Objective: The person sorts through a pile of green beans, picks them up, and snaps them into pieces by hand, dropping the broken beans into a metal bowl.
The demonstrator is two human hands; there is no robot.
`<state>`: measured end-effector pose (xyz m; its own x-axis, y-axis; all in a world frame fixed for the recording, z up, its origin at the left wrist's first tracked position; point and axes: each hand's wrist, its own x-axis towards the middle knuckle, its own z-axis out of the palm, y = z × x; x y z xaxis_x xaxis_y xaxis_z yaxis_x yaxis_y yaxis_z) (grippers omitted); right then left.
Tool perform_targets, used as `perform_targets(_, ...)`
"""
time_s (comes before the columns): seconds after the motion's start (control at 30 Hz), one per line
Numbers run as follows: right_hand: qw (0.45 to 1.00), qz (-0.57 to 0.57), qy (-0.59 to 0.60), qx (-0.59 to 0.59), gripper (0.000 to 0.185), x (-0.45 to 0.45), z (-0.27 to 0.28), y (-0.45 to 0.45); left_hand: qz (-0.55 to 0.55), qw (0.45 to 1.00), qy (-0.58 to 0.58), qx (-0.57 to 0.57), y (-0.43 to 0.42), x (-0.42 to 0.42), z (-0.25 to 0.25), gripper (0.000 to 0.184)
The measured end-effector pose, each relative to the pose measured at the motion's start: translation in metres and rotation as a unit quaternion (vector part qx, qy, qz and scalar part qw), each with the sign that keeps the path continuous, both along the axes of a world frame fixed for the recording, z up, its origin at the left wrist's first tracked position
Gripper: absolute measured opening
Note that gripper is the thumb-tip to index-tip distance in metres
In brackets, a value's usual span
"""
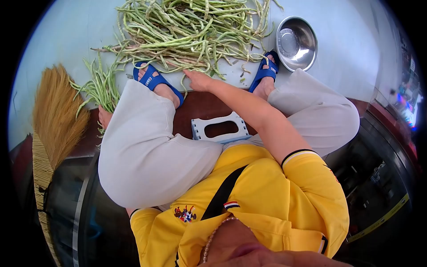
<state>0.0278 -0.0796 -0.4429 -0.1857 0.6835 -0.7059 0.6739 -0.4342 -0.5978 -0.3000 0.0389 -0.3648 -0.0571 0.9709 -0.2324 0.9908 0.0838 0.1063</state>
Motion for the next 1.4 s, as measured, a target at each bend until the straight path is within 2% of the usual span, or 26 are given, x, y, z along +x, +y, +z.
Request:
perform_targets(0.1, 1.0, -0.028, 0.0, 0.013, 0.063, 0.01, -0.002, 0.018, -0.064, 0.997, -0.029, 0.012, 0.003, 0.005, 0.01, 0.069)
perform_targets(0.17, 0.999, -0.007, 0.003, 0.045, 0.064, 0.014, -0.001, 0.025, -0.101, 0.994, -0.045, 0.013, 0.008, 0.008, 0.016, 0.067)
perform_targets(0.3, 1.0, -0.004, -0.016, 0.022, 0.059, 0.03, 0.022, 0.049, -0.161, 0.984, -0.078, 0.014, 0.026, 0.014, 0.038, 0.061)
perform_targets(0.33, 0.999, -0.041, 0.002, 0.032, 0.059, 0.034, 0.013, 0.055, -0.172, 0.981, -0.084, 0.014, 0.03, 0.016, 0.044, 0.06)
perform_targets(0.43, 0.997, -0.072, -0.022, 0.034, 0.057, 0.054, 0.01, 0.081, -0.191, 0.977, -0.096, 0.019, 0.043, 0.03, 0.077, 0.056)
perform_targets(0.53, 0.995, -0.063, -0.043, 0.072, 0.053, 0.069, 0.001, 0.098, -0.214, 0.97, -0.115, 0.026, 0.055, 0.058, 0.122, 0.035)
perform_targets(0.73, 0.985, -0.097, -0.096, 0.102, 0.045, 0.076, 0.015, 0.099, -0.302, 0.941, -0.15, 0.004, 0.068, 0.089, 0.206, 0.032)
perform_targets(0.8, 0.979, -0.076, -0.158, 0.101, 0.033, 0.061, 0.04, 0.085, -0.298, 0.932, -0.197, -0.051, 0.065, 0.104, 0.238, 0.031)
perform_targets(0.87, 0.978, -0.004, -0.115, 0.174, 0.021, 0.029, 0.032, 0.052, -0.291, 0.929, -0.22, -0.065, 0.063, 0.111, 0.259, 0.031)
perform_targets(0.97, 0.975, 0.183, -0.038, 0.12, 0.02, -0.018, 0.039, -0.011, -0.316, 0.915, -0.239, -0.078, 0.056, 0.12, 0.286, 0.031)
perform_targets(1.03, 0.975, 0.206, -0.05, 0.064, 0.021, -0.036, 0.023, -0.043, -0.351, 0.902, -0.238, -0.075, 0.047, 0.129, 0.301, 0.032)
perform_targets(1.1, 0.977, 0.185, -0.068, 0.078, 0.021, -0.031, 0.007, -0.059, -0.43, 0.872, -0.223, -0.066, 0.032, 0.141, 0.315, 0.034)
perform_targets(1.17, 0.978, 0.165, -0.087, 0.097, 0.021, -0.015, 0.004, -0.062, -0.441, 0.866, -0.224, -0.07, 0.012, 0.153, 0.328, 0.036)
perform_targets(1.23, 0.959, 0.215, -0.147, 0.112, 0.021, 0.009, 0.009, -0.055, -0.442, 0.869, -0.198, -0.106, -0.004, 0.163, 0.34, 0.037)
perform_targets(1.27, 0.958, 0.211, -0.155, 0.116, 0.021, 0.02, 0.009, -0.048, -0.493, 0.851, -0.161, -0.077, -0.01, 0.166, 0.341, 0.039)
perform_targets(1.33, 0.97, 0.046, -0.185, 0.153, 0.023, 0.044, 0.011, -0.038, -0.52, 0.841, -0.134, -0.06, -0.025, 0.174, 0.346, 0.04)
perform_targets(1.37, 0.968, 0.043, -0.191, 0.155, 0.023, 0.054, 0.012, -0.033, -0.542, 0.833, -0.103, -0.05, -0.033, 0.178, 0.347, 0.042)
perform_targets(1.4, 0.969, -0.028, -0.182, 0.162, 0.026, 0.062, 0.019, -0.024, -0.554, 0.826, -0.096, -0.047, -0.04, 0.182, 0.347, 0.043)
